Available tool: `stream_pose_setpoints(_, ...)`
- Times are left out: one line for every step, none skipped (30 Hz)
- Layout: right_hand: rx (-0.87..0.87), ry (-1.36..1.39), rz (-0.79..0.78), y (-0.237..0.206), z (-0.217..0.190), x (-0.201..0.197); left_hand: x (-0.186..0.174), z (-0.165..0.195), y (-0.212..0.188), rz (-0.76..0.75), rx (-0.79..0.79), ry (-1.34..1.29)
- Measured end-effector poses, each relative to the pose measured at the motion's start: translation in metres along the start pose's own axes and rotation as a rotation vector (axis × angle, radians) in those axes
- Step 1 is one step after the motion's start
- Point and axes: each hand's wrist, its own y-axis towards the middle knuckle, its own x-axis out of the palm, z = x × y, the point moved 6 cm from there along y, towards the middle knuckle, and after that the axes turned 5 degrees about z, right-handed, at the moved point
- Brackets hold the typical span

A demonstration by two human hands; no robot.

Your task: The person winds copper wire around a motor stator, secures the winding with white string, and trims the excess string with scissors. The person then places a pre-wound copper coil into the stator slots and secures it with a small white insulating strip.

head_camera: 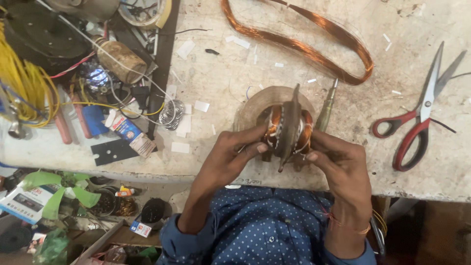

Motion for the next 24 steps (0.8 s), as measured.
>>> stream_pose_setpoints(-0.030, 0.011, -0.002, 0.001, 0.003, 0.001, -0.004, -0.004, 0.002, 0.000, 0.006, 0.000)
stream_pose_setpoints(-0.059, 0.022, 0.000, 0.002, 0.005, 0.002, -0.007, -0.008, 0.004, -0.002, 0.011, 0.001)
stream_pose_setpoints(-0.086, 0.032, 0.004, 0.003, 0.006, 0.003, -0.009, -0.012, 0.007, -0.003, -0.006, -0.035)
stream_pose_setpoints(-0.093, 0.055, -0.010, 0.003, 0.006, 0.005, -0.010, -0.015, 0.010, -0.004, -0.023, -0.071)
stream_pose_setpoints(-0.102, 0.076, -0.021, 0.003, 0.006, 0.006, -0.010, -0.016, 0.012, -0.009, -0.039, -0.109)
stream_pose_setpoints(-0.110, 0.095, -0.028, 0.003, 0.005, 0.007, -0.008, -0.016, 0.013, -0.028, -0.034, -0.131)
stream_pose_setpoints(-0.110, 0.078, -0.004, 0.003, 0.004, 0.006, -0.006, -0.016, 0.013, -0.043, -0.028, -0.152)
stream_pose_setpoints(-0.109, 0.064, 0.019, 0.002, 0.004, 0.005, -0.004, -0.015, 0.012, -0.056, -0.022, -0.170)
stream_pose_setpoints(-0.109, 0.050, 0.042, 0.001, 0.004, 0.005, -0.003, -0.015, 0.012, -0.022, -0.028, -0.205)
stream_pose_setpoints(-0.124, 0.027, 0.087, 0.000, 0.004, 0.004, -0.001, -0.015, 0.011, 0.013, -0.033, -0.240)
stream_pose_setpoints(-0.134, 0.002, 0.131, -0.001, 0.006, 0.003, 0.001, -0.015, 0.009, 0.049, -0.041, -0.278)
stream_pose_setpoints(-0.146, -0.025, 0.176, -0.001, 0.007, 0.003, 0.003, -0.016, 0.008, 0.091, -0.056, -0.282)
stream_pose_setpoints(-0.174, 0.017, 0.190, -0.002, 0.009, 0.005, 0.004, -0.016, 0.007, 0.131, -0.066, -0.282)
stream_pose_setpoints(-0.203, 0.058, 0.207, -0.002, 0.010, 0.006, 0.005, -0.016, 0.007, 0.169, -0.076, -0.282)
stream_pose_setpoints(-0.230, 0.099, 0.222, -0.002, 0.011, 0.007, 0.008, -0.016, 0.007, 0.200, -0.081, -0.262)
stream_pose_setpoints(-0.246, 0.106, 0.215, -0.001, 0.012, 0.008, 0.010, -0.015, 0.007, 0.236, -0.087, -0.238)
stream_pose_setpoints(-0.261, 0.117, 0.205, 0.001, 0.012, 0.008, 0.009, -0.014, 0.006, 0.275, -0.095, -0.211)
stream_pose_setpoints(-0.274, 0.126, 0.195, 0.003, 0.010, 0.008, 0.010, -0.010, 0.007, 0.241, -0.060, -0.206)
stream_pose_setpoints(-0.271, 0.072, 0.199, 0.005, 0.009, 0.006, 0.011, -0.006, 0.009, 0.209, -0.023, -0.202)
stream_pose_setpoints(-0.269, 0.019, 0.205, 0.006, 0.007, 0.004, 0.010, -0.002, 0.011, 0.175, 0.014, -0.198)
stream_pose_setpoints(-0.269, -0.037, 0.214, 0.006, 0.004, 0.001, 0.010, -0.002, 0.011, 0.119, -0.017, -0.161)
stream_pose_setpoints(-0.247, -0.003, 0.154, 0.008, 0.002, 0.002, 0.008, -0.002, 0.011, 0.059, -0.042, -0.123)
stream_pose_setpoints(-0.226, 0.030, 0.096, 0.009, 0.001, 0.003, 0.007, -0.003, 0.012, -0.004, -0.065, -0.085)
stream_pose_setpoints(-0.201, 0.061, 0.041, 0.009, 0.000, 0.004, 0.004, 0.000, 0.013, -0.015, 0.004, -0.045)
